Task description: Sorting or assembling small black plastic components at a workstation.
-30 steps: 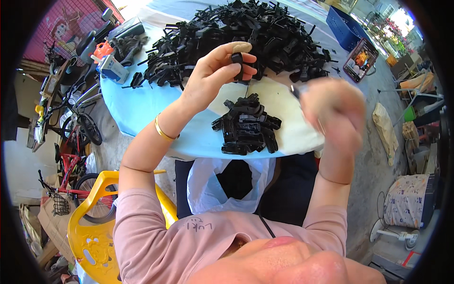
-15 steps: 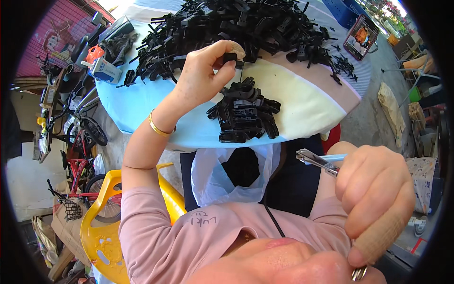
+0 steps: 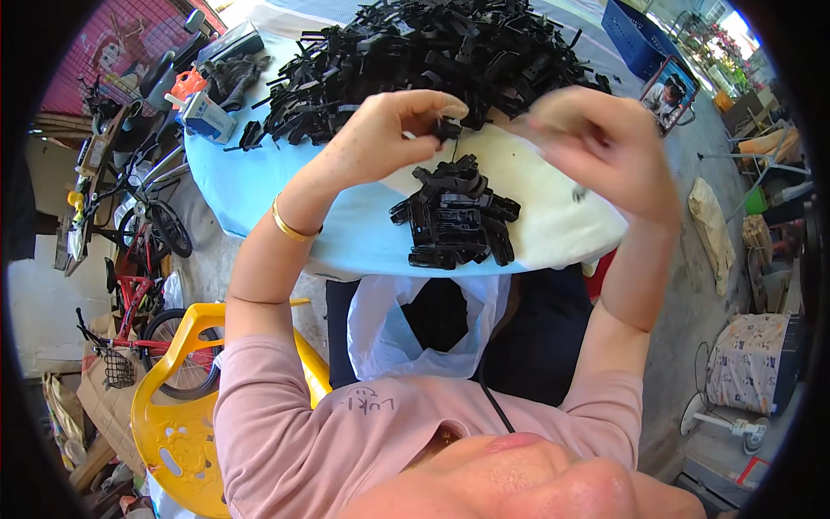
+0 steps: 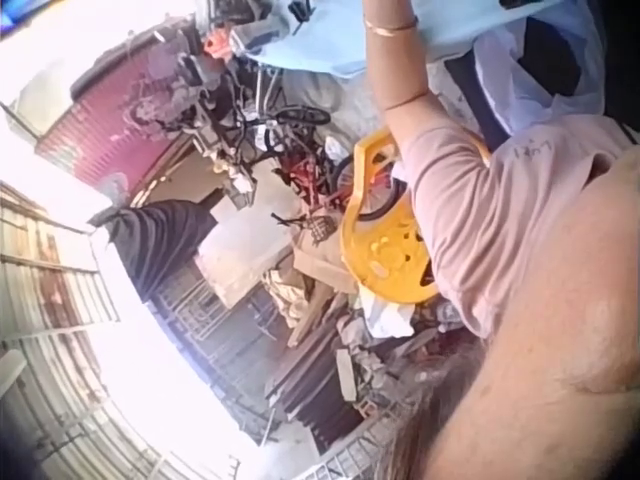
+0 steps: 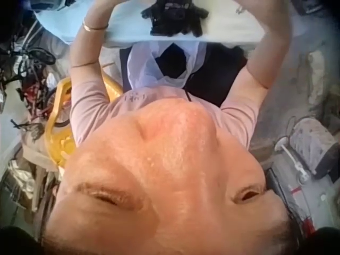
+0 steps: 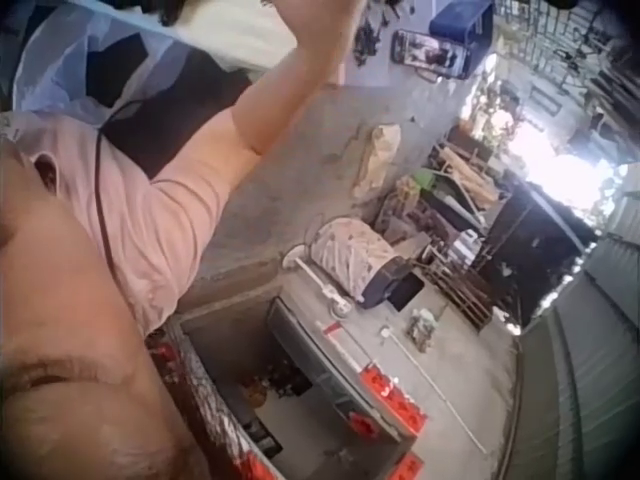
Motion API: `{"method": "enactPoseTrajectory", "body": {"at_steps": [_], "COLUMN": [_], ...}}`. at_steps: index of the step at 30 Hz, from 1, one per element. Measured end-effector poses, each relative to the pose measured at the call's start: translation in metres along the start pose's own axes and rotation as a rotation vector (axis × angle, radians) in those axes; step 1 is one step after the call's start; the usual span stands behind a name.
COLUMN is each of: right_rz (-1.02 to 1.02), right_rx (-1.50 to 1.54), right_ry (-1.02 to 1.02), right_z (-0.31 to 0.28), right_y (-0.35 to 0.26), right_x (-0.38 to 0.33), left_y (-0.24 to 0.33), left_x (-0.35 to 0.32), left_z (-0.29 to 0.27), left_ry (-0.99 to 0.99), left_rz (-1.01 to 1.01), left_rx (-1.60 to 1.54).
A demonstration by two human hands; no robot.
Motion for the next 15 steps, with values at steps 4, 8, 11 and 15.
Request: {"method": "enactPoseTrajectory", "body": {"at_steps": [4, 8, 11, 15], "right_rz": [-0.120, -0.064, -0.126, -0.150], "right_rx": [-0.482, -0.721, -0.731, -0.426], "right_ry": [0.198, 0.121, 0.173, 0.414], "right_z": [0.059, 0.084, 0.082, 0.067], "right_y": [0.041, 0.057, 0.064, 0.063], "right_x": [0.040, 0.052, 0.055, 0.051], "left_y": [0.000, -0.006, -0.004, -0.008], "left_x": [-0.005, -0.006, -0.005, -0.005], "left_z": [0.003, 0.004, 0.003, 0.004], "left_ry": [-0.177, -0.381, -0.445, -0.441], "left_rz": [-0.081, -0.116, -0.106, -0.021], "left_rx": [0.016, -0.018, -0.038, -0.113]}}
Point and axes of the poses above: each hand's wrist, its own x-axis towards the middle knuckle, its own z-axis out of the palm, y = z × x, the point moved 3 cm from there along x, towards the middle knuckle, and after that the axes turned 8 degrees about z, right-handed, at the moved point
